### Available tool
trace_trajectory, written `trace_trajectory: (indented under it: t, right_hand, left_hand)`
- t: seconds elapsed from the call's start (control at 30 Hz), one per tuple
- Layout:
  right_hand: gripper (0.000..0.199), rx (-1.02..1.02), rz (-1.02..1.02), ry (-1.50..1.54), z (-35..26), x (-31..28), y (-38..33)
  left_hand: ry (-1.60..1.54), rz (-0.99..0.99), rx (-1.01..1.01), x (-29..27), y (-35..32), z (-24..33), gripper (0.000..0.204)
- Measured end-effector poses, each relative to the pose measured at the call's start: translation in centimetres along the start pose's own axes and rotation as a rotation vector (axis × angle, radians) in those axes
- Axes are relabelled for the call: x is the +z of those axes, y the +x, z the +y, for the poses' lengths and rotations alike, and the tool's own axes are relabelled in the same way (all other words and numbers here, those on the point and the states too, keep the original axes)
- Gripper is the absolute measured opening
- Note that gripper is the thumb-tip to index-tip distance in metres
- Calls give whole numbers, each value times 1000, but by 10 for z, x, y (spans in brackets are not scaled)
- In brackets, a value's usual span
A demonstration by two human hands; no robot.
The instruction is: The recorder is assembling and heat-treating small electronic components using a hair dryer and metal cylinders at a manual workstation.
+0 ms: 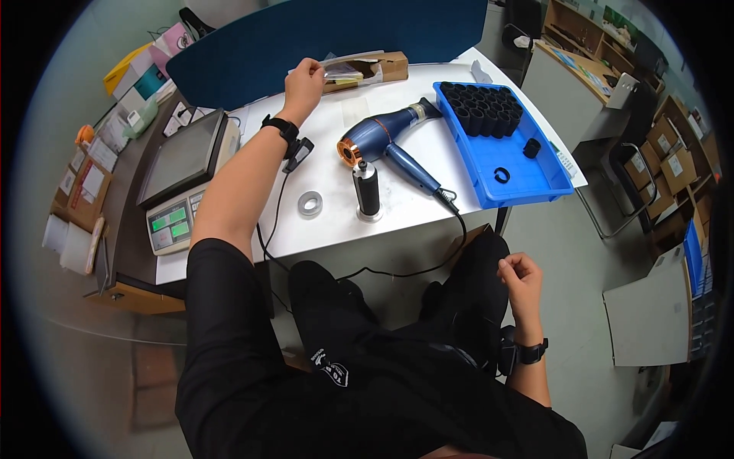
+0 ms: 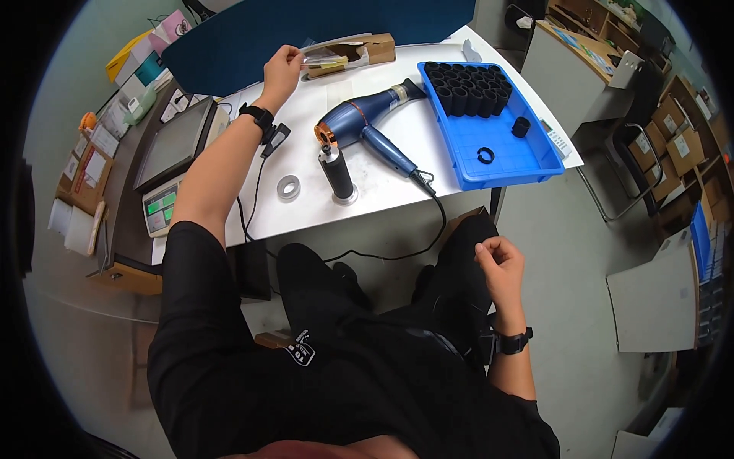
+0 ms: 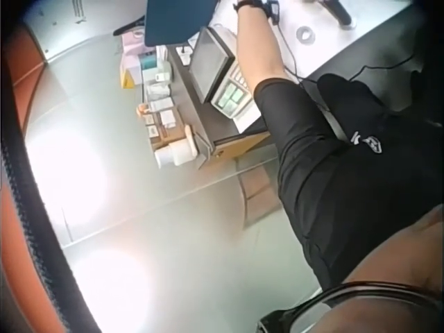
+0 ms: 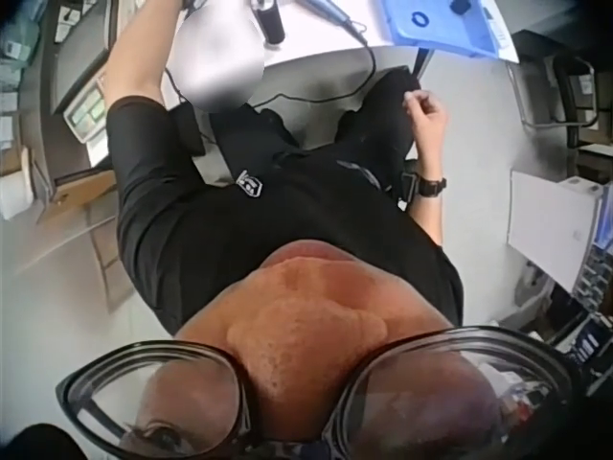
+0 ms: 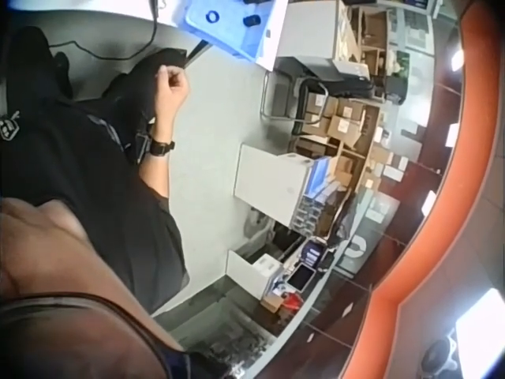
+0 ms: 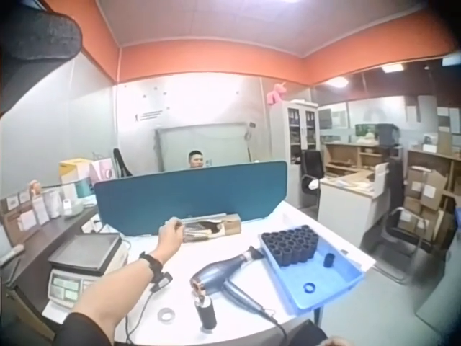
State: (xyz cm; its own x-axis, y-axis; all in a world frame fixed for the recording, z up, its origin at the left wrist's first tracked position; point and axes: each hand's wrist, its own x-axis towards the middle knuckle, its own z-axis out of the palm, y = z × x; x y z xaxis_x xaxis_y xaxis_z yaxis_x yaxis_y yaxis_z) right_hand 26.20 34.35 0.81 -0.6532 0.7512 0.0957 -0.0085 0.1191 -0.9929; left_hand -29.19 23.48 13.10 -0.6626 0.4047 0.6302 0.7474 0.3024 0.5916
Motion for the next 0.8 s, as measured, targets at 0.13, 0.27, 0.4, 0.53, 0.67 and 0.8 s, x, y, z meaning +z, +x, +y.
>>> trace_trajectory:
  t: [0.13,0.27,0.4,0.53,0.67,0.8]
  right_hand:
    - [14,27,20,-23,5,-2,0]
    - [14,41,74,-26,9,-7,3]
    - [14,52,92,-47,13,-10,8]
    - [14,57,69,-52,17,-8,14]
    - [14,79,76,-60,22,-10,15]
    - [14,99,105,-72,26,-17,14]
  left_hand:
    - [62,38,14,25,12,-18,16]
    - [84,46,-24,49,23,-29,17]
    - [150,75,-11,68,33,-42,17]
    - [196,61,36,82,46,-51,23]
    - [264,91,115,83,47,-46,30]
    - [468,-12,54,69,39,-46,40]
